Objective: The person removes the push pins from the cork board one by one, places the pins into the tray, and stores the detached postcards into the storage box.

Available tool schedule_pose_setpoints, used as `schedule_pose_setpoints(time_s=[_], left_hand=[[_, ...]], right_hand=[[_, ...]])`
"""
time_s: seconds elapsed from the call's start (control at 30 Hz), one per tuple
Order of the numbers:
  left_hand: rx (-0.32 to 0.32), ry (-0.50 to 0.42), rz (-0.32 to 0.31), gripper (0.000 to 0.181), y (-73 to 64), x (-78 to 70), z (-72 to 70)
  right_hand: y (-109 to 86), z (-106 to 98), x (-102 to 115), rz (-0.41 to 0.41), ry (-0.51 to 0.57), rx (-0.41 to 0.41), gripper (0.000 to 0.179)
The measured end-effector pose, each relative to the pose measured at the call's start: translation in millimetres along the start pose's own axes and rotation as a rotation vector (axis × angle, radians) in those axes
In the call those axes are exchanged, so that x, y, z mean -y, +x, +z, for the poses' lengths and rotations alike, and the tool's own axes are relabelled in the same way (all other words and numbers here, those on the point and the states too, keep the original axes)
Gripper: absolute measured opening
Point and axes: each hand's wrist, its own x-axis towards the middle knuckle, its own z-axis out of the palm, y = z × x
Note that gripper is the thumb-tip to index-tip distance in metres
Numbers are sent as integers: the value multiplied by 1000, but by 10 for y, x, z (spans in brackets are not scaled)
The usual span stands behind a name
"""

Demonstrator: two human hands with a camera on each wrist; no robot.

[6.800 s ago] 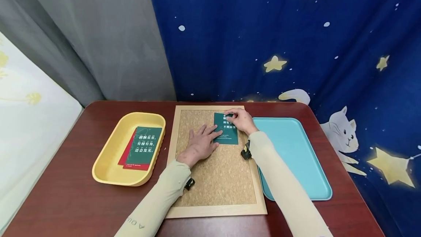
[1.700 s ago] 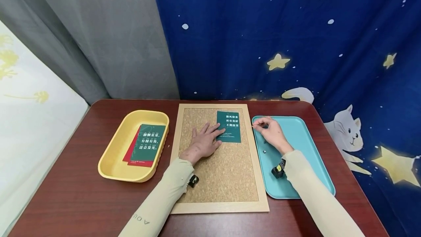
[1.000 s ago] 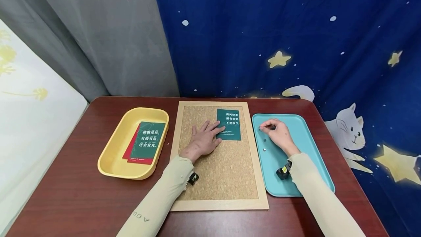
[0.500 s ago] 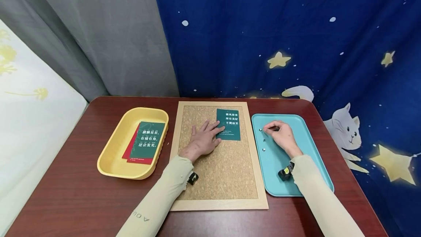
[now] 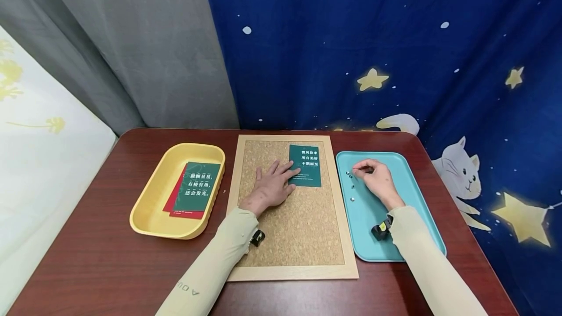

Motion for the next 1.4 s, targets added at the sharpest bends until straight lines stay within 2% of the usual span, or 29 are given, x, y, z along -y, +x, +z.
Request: schedule_pose_setpoints(time_s=[0.23,0.37,0.53,0.63,1.0,1.2,1.4], left_hand=[[7,-4,-1,51,-18,-13,-9],[3,-2,1,51,-17,-8,-4],[1,2,1,52,-10,4,7],[0,-1,1,51,-15,2,4],[-4,-4,1,52,-9,9,4],[-5,4,-2,52,-20,7,-7],[-5,6,0,51,-22,9,2]], right_hand=[[-9,16,17,-28,22,16,20],[-21,29,33,-84,2,34,24],[-34,60,56,-169,-71,74,34],[-37,82,86,-195,-101,102,42],[-74,178,213,-251,-320,236,90],[-94,234,238,-296,-407,280,102],[-116,266,237,-311,-433,320,109]])
